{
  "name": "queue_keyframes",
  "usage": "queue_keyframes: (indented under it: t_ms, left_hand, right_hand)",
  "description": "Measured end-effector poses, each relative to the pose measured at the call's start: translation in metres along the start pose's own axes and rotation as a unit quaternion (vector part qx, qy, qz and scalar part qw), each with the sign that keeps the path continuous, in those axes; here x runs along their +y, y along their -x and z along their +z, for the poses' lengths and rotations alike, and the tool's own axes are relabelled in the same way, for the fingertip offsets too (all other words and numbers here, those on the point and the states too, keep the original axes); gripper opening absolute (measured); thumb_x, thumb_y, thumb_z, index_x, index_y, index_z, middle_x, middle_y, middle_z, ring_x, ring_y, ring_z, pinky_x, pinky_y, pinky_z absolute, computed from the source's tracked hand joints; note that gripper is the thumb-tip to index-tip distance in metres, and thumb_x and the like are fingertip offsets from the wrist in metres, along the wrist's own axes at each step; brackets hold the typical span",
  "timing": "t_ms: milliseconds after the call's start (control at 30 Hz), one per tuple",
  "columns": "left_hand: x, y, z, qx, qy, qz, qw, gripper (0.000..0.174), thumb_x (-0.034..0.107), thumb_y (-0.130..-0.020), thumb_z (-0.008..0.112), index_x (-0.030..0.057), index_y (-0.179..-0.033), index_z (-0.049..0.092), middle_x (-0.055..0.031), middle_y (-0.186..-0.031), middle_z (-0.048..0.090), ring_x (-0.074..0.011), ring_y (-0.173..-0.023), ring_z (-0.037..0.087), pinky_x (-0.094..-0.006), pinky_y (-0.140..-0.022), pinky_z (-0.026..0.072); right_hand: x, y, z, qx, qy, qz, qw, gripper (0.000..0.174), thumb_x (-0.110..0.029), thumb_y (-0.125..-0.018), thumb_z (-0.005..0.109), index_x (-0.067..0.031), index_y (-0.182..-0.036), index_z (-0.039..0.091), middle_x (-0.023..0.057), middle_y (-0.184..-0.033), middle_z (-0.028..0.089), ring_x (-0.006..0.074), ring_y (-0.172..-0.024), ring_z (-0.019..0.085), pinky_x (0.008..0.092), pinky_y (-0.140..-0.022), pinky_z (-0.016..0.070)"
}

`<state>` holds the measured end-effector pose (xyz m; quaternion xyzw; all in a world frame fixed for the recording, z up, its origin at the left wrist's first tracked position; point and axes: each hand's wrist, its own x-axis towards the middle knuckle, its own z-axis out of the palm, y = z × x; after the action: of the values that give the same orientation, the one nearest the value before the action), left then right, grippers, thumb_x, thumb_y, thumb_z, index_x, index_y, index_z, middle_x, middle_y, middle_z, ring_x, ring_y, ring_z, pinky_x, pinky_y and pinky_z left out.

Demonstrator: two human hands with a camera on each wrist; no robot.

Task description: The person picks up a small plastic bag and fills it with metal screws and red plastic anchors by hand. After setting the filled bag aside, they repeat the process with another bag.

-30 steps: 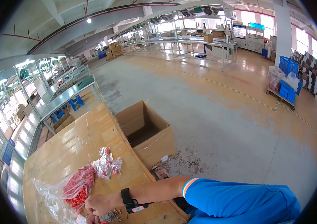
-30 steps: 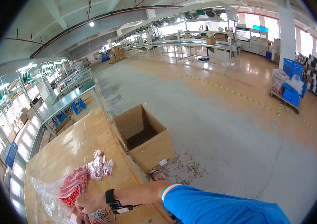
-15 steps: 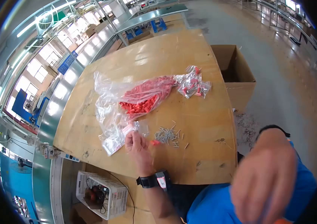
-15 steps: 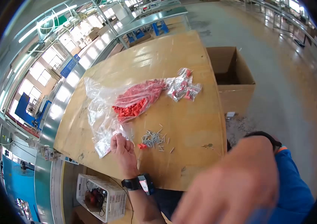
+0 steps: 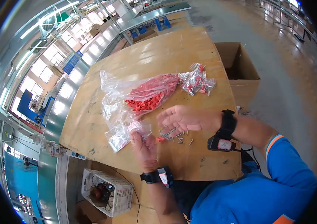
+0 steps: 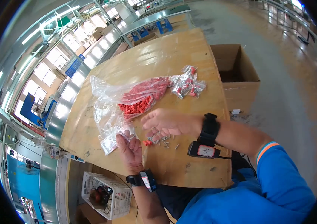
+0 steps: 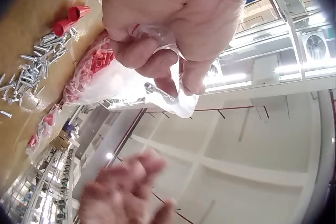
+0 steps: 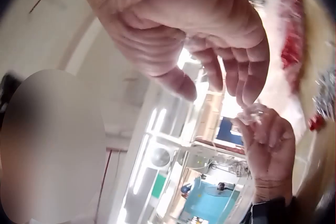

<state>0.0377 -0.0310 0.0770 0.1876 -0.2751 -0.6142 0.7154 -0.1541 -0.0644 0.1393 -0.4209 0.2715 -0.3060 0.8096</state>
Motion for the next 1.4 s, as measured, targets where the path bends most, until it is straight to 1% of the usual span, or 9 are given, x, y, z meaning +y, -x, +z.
queue_keyframes:
  t_ms: [133,433,533,833,867,967,1100,1300,1400]
  left_hand:
    - [0.001,-0.001,0.003,0.021,-0.025,-0.021,0.999,0.022,0.032,-0.093,0.048,0.0111,-0.095,0.053,-0.0003,-0.086,0.058,-0.0037,-0.049,0.035,-0.0165,-0.042,0.0283]
    - [0.002,-0.003,-0.008,0.05,-0.039,0.009,0.998,0.018,0.029,-0.093,0.049,0.0121,-0.098,0.049,0.0002,-0.093,0.055,-0.0123,-0.085,0.055,-0.0282,-0.074,0.0472]
    - [0.0,-0.004,0.007,0.075,-0.046,0.038,0.995,0.02,0.031,-0.092,0.05,0.0113,-0.093,0.051,0.0042,-0.071,0.05,-0.0029,-0.05,0.038,-0.017,-0.042,0.0315]
    - [0.001,-0.002,0.005,0.078,-0.133,0.088,0.984,0.009,0.018,-0.091,0.053,0.0101,-0.088,0.052,0.0038,-0.077,0.053,-0.0028,-0.063,0.044,-0.0164,-0.052,0.0338]
    - [-0.001,-0.002,0.007,0.128,-0.204,0.134,0.961,0.01,0.019,-0.091,0.055,0.0099,-0.086,0.052,0.0048,-0.072,0.049,-0.002,-0.059,0.04,-0.0166,-0.049,0.0302]
    - [-0.005,-0.006,0.012,0.223,-0.339,0.231,0.884,0.013,0.019,-0.089,0.057,0.009,-0.083,0.051,0.0069,-0.06,0.039,-0.0002,-0.05,0.031,-0.0171,-0.042,0.022]
    - [-0.007,-0.01,0.006,0.22,-0.335,0.259,0.879,0.014,0.018,-0.089,0.057,0.0081,-0.082,0.051,0.0072,-0.058,0.037,0.0002,-0.048,0.029,-0.017,-0.042,0.0198]
    - [-0.006,-0.008,0.009,0.219,-0.329,0.229,0.89,0.013,0.017,-0.09,0.056,0.0087,-0.081,0.051,0.0068,-0.057,0.037,0.0001,-0.047,0.029,-0.0167,-0.041,0.0204]
    - [-0.004,-0.005,0.01,0.203,-0.333,0.216,0.895,0.013,0.017,-0.09,0.055,0.0086,-0.081,0.052,0.006,-0.059,0.039,-0.001,-0.05,0.032,-0.0177,-0.044,0.0235]
  right_hand:
    - [0.011,-0.014,0.002,-0.063,0.014,0.045,0.997,0.023,-0.016,-0.086,0.058,-0.0025,-0.104,0.054,0.0042,-0.091,0.061,0.0141,-0.081,0.061,0.0274,-0.069,0.0512]
    - [0.007,-0.03,0.009,-0.069,0.006,0.061,0.996,0.02,-0.021,-0.089,0.056,-0.0041,-0.1,0.059,0.0059,-0.087,0.065,0.0124,-0.072,0.065,0.0228,-0.061,0.0518]
    - [0.014,-0.034,0.004,-0.071,0.012,0.041,0.997,0.021,-0.021,-0.089,0.056,-0.004,-0.1,0.059,0.0055,-0.086,0.065,0.0118,-0.072,0.064,0.0222,-0.061,0.0512]
    - [0.022,-0.041,-0.018,-0.059,0.102,-0.028,0.993,0.019,-0.022,-0.086,0.058,-0.0045,-0.091,0.063,0.0063,-0.082,0.066,0.0117,-0.072,0.063,0.0242,-0.062,0.0503]
    - [0.024,-0.043,-0.02,-0.051,0.129,-0.042,0.989,0.019,-0.021,-0.085,0.059,-0.0038,-0.091,0.063,0.0077,-0.082,0.066,0.0132,-0.073,0.064,0.0256,-0.063,0.0504]
    - [0.035,-0.043,-0.019,0.028,0.439,-0.255,0.861,0.02,-0.015,-0.08,0.06,-0.0019,-0.094,0.065,0.0138,-0.084,0.066,0.0227,-0.075,0.064,0.0318,-0.067,0.0494]
    - [0.051,-0.047,-0.008,-0.024,0.531,-0.275,0.801,0.024,-0.013,-0.074,0.061,-0.0017,-0.095,0.065,0.0169,-0.076,0.062,0.0329,-0.075,0.06,0.0383,-0.068,0.0474]
    - [0.063,-0.051,0.006,-0.015,0.669,-0.29,0.685,0.017,-0.011,-0.07,0.057,0.0021,-0.078,0.065,0.0193,-0.074,0.06,0.0332,-0.075,0.06,0.0405,-0.066,0.047]
    - [0.065,-0.054,0.005,-0.012,0.678,-0.293,0.674,0.016,-0.01,-0.071,0.052,0.002,-0.069,0.063,0.0193,-0.074,0.061,0.0332,-0.072,0.061,0.0408,-0.063,0.0476]
